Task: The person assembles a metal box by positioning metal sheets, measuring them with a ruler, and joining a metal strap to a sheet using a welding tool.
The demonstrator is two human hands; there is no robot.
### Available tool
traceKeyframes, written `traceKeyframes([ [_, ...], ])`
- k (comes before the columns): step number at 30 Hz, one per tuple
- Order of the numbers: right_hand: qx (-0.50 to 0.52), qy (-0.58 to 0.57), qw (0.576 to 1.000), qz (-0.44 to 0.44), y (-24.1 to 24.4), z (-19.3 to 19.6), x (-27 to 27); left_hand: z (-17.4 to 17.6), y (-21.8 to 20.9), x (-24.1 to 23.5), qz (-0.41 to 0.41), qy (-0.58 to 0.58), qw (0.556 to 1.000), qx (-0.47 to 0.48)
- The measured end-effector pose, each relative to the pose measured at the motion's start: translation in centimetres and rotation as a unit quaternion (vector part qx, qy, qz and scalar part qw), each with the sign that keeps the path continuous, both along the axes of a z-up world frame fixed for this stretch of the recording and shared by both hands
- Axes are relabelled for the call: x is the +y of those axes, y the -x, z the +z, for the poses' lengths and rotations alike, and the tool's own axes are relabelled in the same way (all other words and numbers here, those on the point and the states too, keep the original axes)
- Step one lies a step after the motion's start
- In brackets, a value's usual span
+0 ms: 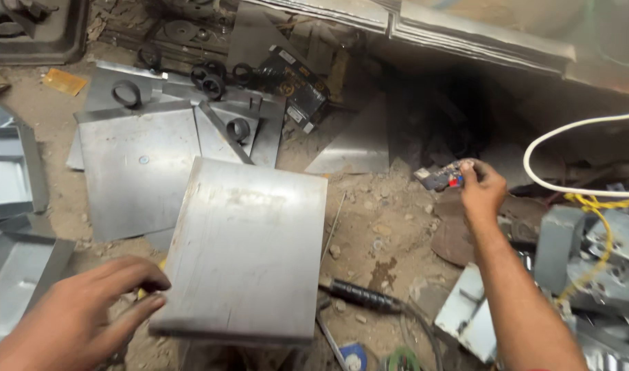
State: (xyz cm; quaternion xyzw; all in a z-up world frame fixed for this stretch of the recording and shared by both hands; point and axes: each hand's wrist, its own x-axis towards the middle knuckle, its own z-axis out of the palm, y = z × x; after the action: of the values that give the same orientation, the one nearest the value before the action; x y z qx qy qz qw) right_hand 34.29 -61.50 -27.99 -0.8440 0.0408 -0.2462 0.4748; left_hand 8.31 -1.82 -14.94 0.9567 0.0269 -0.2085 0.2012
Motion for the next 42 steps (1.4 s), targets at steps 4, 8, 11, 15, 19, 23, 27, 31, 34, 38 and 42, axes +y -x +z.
traceKeyframes([
  [4,0.053,-0.107,0.986,0.115,5.8,7.2,4.2,4.0,2.2,-3.9,-0.033,0.052,0.998,-0.023],
  [8,0.18,-0.207,0.943,0.187,12.4,13.2,10.3,3.6,6.1,-9.0,0.063,0.232,0.97,-0.039],
  [11,0.304,-0.224,0.901,0.214,16.9,14.9,15.3,-0.4,9.5,-13.7,0.098,0.351,0.924,-0.117],
  [15,0.425,-0.22,0.849,0.225,21.3,13.0,22.7,-7.1,13.3,-16.4,0.257,0.46,0.849,-0.027],
  [19,0.454,-0.252,0.822,0.234,23.1,7.7,28.6,-11.0,14.5,-17.0,0.433,0.609,0.653,0.12],
  [23,0.44,-0.269,0.819,0.253,22.8,2.7,32.4,-13.2,14.4,-15.6,0.479,0.623,0.61,0.098],
  [27,0.37,-0.109,0.898,0.213,23.1,2.5,35.1,-15.0,13.0,-15.1,0.5,0.642,0.571,0.106],
  [31,0.365,-0.023,0.909,0.198,23.7,4.6,36.0,-16.5,11.9,-14.3,0.483,0.643,0.589,0.079],
  [34,0.359,-0.037,0.91,0.203,23.6,5.7,35.0,-17.6,11.3,-14.4,0.469,0.661,0.582,0.063],
  [38,0.355,-0.031,0.913,0.198,23.3,6.9,29.9,-18.7,10.8,-14.9,0.462,0.649,0.603,0.046],
  [42,0.375,-0.041,0.908,0.182,23.5,7.3,22.3,-18.5,10.5,-14.8,0.478,0.646,0.59,0.074],
])
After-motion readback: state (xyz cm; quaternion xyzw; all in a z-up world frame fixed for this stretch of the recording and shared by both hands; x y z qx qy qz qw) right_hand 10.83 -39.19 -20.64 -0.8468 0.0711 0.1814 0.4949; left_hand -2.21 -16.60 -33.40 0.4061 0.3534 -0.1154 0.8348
